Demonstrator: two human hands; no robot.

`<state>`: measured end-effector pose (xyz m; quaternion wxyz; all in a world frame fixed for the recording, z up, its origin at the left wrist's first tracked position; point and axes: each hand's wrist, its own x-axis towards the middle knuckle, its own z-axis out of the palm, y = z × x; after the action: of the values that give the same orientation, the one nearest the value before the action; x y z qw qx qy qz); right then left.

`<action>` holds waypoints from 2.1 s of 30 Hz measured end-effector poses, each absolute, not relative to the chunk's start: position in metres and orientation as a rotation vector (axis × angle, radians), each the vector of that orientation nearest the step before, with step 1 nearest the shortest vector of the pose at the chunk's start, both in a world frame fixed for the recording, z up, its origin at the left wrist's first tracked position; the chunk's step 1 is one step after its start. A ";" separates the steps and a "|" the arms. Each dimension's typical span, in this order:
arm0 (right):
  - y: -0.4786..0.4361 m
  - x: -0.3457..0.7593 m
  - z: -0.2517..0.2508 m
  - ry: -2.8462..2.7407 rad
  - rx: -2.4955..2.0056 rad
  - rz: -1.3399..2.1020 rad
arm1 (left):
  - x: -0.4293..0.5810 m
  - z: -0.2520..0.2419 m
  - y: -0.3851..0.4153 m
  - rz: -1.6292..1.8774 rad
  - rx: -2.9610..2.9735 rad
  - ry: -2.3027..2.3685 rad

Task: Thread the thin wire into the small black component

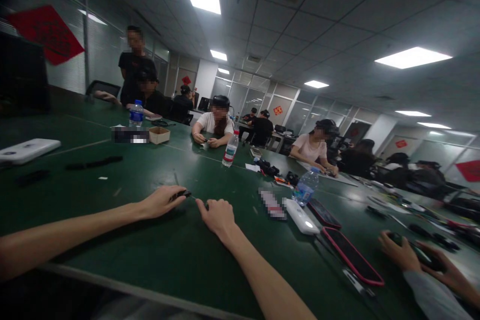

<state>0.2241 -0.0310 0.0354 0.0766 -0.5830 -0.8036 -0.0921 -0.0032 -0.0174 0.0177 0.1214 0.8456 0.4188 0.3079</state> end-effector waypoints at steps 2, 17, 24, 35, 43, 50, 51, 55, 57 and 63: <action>-0.031 0.223 0.035 -2.410 -1.746 -0.261 | -0.003 0.016 -0.017 0.864 2.486 1.247; -0.033 0.222 0.041 -2.462 -1.735 -0.193 | 0.000 0.020 -0.021 0.875 2.377 1.262; -0.038 0.220 0.045 -2.468 -1.742 -0.199 | 0.000 0.025 -0.024 0.885 2.295 1.241; -0.047 0.215 0.050 -2.553 -1.656 -0.367 | -0.006 0.021 -0.017 0.809 2.261 1.182; -0.044 0.213 0.048 -2.522 -1.537 -0.340 | -0.007 0.016 -0.017 0.838 2.218 1.192; -0.024 0.219 0.076 -2.045 -1.541 -0.274 | -0.009 0.016 -0.018 0.794 2.135 1.185; -0.023 0.224 0.075 -2.079 -1.547 -0.261 | -0.010 0.017 -0.018 0.804 2.107 1.193; -0.026 0.238 0.060 -2.441 -1.539 -0.147 | -0.011 0.020 -0.017 0.842 2.078 1.182; -0.029 0.239 0.053 -2.558 -1.523 -0.132 | -0.011 0.020 -0.017 0.858 2.086 1.163; -0.035 0.230 0.052 -2.660 -1.451 -0.152 | -0.014 0.023 -0.018 0.783 2.119 1.085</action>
<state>0.2296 -0.0354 0.0518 0.0536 -0.4777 -0.8755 -0.0502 -0.0136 -0.0176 0.0232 0.3124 0.8031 0.4114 0.2969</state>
